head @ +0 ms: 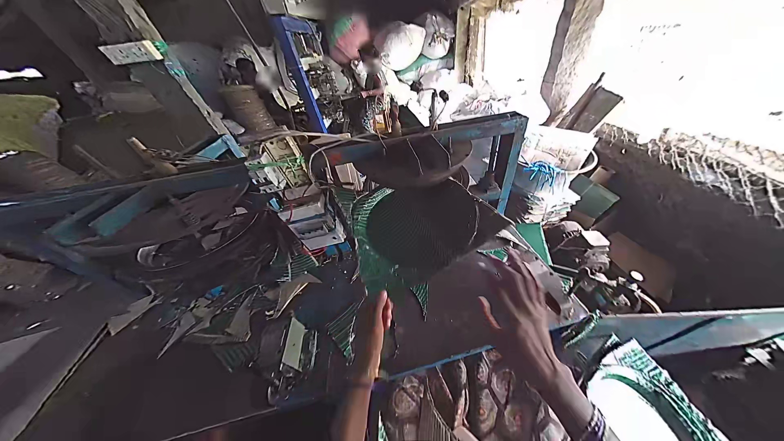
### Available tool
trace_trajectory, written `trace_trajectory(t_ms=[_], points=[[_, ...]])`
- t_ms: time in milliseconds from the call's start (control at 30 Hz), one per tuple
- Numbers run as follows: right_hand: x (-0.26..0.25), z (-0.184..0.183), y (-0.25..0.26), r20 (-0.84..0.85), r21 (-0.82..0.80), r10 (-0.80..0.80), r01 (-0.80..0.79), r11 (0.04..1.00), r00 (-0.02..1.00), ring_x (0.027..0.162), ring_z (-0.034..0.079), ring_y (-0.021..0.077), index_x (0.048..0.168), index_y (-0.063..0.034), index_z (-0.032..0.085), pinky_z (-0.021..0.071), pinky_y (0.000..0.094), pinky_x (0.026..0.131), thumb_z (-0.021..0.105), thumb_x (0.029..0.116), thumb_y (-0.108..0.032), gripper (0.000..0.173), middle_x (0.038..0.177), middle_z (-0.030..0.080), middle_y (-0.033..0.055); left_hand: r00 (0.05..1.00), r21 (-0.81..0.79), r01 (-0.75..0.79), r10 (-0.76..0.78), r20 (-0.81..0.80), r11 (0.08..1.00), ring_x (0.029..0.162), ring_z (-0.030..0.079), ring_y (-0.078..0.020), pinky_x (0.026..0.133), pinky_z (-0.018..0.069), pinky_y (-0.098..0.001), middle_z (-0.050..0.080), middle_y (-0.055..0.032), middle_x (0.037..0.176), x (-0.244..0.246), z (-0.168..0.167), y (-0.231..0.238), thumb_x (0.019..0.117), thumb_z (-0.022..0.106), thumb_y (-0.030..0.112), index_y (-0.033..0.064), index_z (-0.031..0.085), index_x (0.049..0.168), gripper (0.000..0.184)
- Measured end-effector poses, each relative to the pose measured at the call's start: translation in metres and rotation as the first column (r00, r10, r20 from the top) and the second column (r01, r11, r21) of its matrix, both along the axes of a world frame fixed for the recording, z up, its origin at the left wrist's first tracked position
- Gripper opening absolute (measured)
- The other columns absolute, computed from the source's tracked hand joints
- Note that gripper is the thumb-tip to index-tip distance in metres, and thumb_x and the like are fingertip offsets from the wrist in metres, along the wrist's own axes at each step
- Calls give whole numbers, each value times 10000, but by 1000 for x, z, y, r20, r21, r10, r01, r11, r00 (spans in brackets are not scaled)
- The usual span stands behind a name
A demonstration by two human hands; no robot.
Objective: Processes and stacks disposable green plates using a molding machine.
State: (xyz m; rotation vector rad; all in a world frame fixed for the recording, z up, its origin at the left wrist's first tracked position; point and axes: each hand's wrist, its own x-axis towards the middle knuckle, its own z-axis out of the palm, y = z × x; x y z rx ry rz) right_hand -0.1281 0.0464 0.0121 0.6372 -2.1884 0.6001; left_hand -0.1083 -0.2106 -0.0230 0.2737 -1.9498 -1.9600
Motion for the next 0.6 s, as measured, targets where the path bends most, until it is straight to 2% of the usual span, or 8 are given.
trace_trajectory(t_ms=[100, 167, 233, 300, 400, 433, 500, 600], points=[[17, -11, -19, 345, 229, 158, -246, 942, 925, 1313, 593, 334, 1339, -147, 678, 358, 610, 1159, 503, 996, -261, 402, 1319, 688, 114, 989, 107, 51, -65, 133, 993, 512, 480, -8, 534, 434, -160, 526, 90, 595, 84, -55, -3, 1062, 365, 202, 144, 569, 727, 396], [18, -11, -21, 752, 304, 79, -451, 839, 654, 1207, 630, 357, 1303, -86, 662, 360, 589, 1116, 483, 1045, -294, 377, 1237, 689, 173, 945, 99, 93, -119, 305, 991, 508, 499, -1, 529, 449, -157, 544, 91, 589, 134, -86, -15, 1045, 385, 184, 127, 586, 727, 380], [12, -29, -23, 851, 308, -6, -490, 815, 525, 1217, 607, 398, 1204, -20, 689, 371, 602, 1092, 516, 1044, -302, 368, 1227, 677, 216, 836, 36, 183, -175, 520, 982, 540, 564, -34, 555, 513, -206, 600, 45, 636, 178, -110, -33, 1053, 410, 182, 43, 631, 811, 356], [-3, -46, -29, 849, 304, -68, -378, 874, 524, 1301, 549, 427, 1277, 19, 653, 366, 599, 1100, 552, 1033, -252, 378, 1327, 626, 253, 729, -23, 222, -151, 667, 975, 675, 649, -106, 669, 562, -296, 689, -61, 795, 199, -120, -43, 1084, 452, 206, -62, 646, 1021, 337], [-43, -97, -34, 819, 331, -155, -235, 914, 552, 1347, 498, 474, 1404, 13, 566, 382, 644, 1074, 522, 1040, -190, 420, 1424, 557, 278, 783, -95, 131, -45, 621, 987, 1029, 675, -264, 948, 544, -447, 681, -238, 1145, 196, -119, -43, 1012, 628, 266, -103, 563, 1317, 484], [-55, -116, -35, 804, 314, -133, -224, 923, 580, 1390, 450, 492, 1436, 24, 537, 338, 664, 1105, 508, 1042, -157, 434, 1477, 512, 288, 808, -114, 111, -23, 589, 987, 1009, 678, -264, 921, 554, -445, 680, -239, 1152, 189, -116, -41, 994, 658, 274, -90, 573, 1322, 497], [-72, -136, -42, 749, 324, -123, -198, 925, 651, 1419, 407, 511, 1451, 46, 520, 303, 664, 1124, 502, 1046, -113, 436, 1503, 473, 317, 836, -152, 155, -48, 546, 976, 769, 665, -183, 684, 566, -358, 693, -181, 1013, 170, -113, -38, 1002, 651, 246, -63, 586, 1292, 429], [-94, -134, -53, 645, 374, -141, -150, 915, 752, 1406, 426, 491, 1395, 34, 579, 353, 641, 1098, 691, 934, -269, 563, 1489, 479, 321, 820, -201, 275, -121, 560, 940, 830, 674, -270, 747, 573, -436, 673, -257, 1098, 144, -116, -31, 974, 692, 268, -94, 564, 1340, 531]])
